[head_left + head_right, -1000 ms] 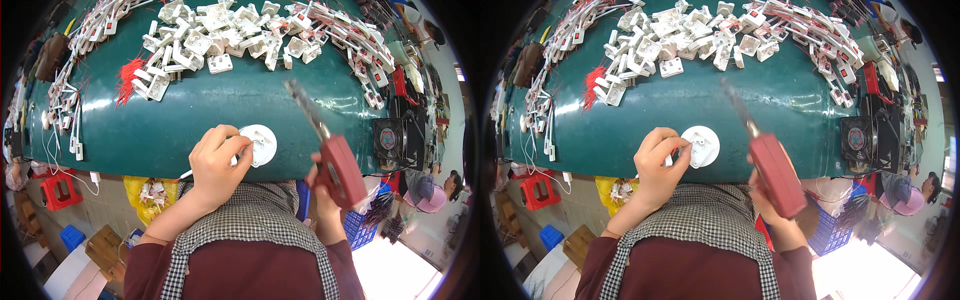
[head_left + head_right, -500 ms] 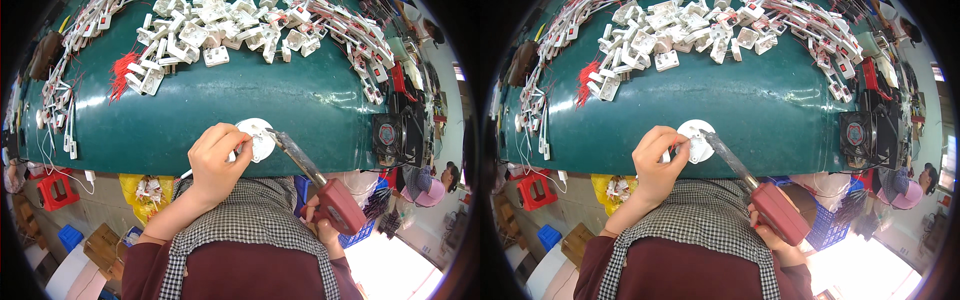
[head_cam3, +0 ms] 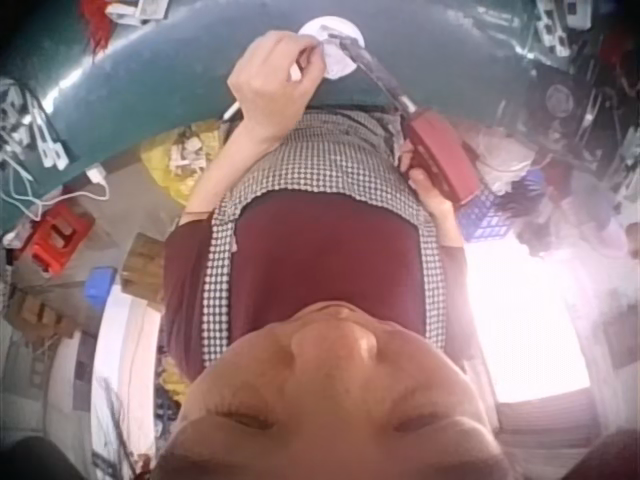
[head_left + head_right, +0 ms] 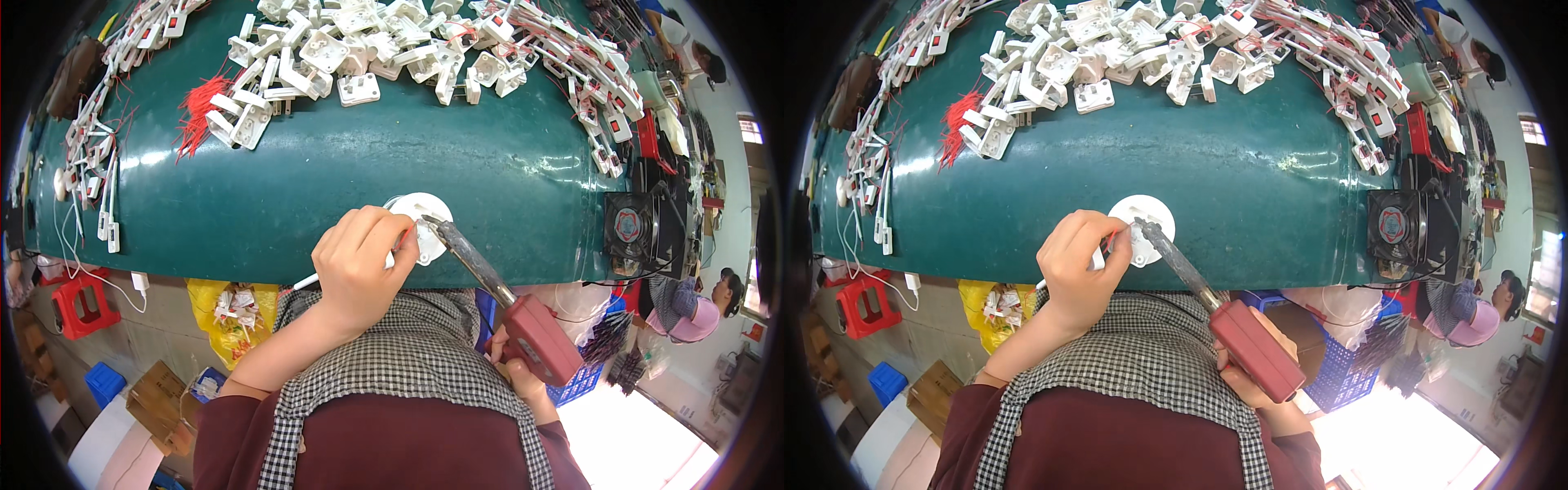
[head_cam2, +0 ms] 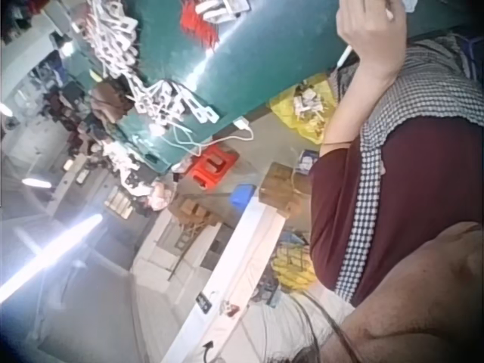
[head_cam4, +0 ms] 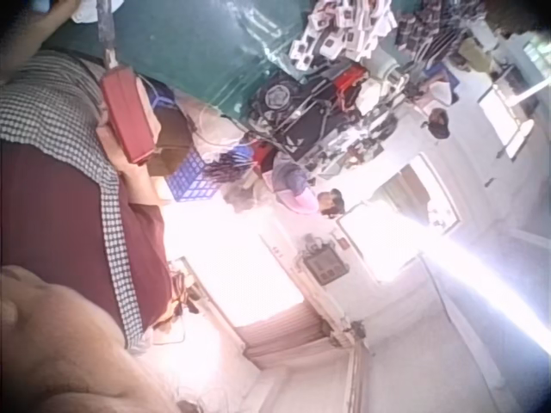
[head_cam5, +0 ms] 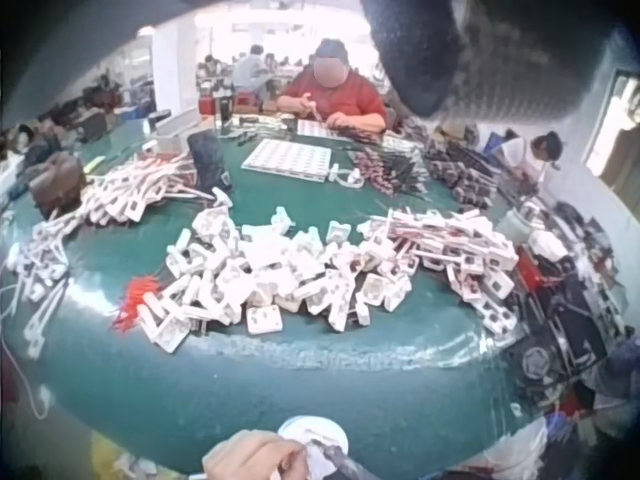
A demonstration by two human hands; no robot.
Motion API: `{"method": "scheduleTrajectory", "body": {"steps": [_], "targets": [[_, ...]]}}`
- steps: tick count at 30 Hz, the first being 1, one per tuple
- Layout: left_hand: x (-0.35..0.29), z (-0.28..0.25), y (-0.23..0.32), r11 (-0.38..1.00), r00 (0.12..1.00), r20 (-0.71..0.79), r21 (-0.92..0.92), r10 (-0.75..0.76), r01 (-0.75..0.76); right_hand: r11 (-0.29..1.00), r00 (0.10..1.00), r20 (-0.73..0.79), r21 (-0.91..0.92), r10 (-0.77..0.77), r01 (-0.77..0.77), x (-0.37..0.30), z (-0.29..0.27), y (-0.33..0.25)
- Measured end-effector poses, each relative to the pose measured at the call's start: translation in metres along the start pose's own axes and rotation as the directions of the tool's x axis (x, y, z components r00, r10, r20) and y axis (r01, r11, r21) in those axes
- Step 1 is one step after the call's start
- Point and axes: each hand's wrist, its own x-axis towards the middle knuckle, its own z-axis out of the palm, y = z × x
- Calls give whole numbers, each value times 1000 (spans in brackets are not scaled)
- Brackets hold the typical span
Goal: The person solders wires into small white plastic electronic housings on an assembly line. This is done using a soldering iron and solder wire.
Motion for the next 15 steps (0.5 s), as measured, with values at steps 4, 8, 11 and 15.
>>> {"method": "scheduleTrajectory", "body": {"steps": [4,8,11,15], "targets": [[2,0,3,999,1000,17,48,22,-23,1000,1000,6,-29,-4,4,-2,-2,6],[2,1,4,998,1000,9,59,22,-23,998,999,-28,57,-15,17,-8,2,20],[1,2,3,998,1000,-1,61,20,-20,996,999,-10,84,-38,39,-4,-1,17],[0,1,5,996,999,-2,78,37,-37,986,998,-42,155,-52,58,-7,2,21]]}}
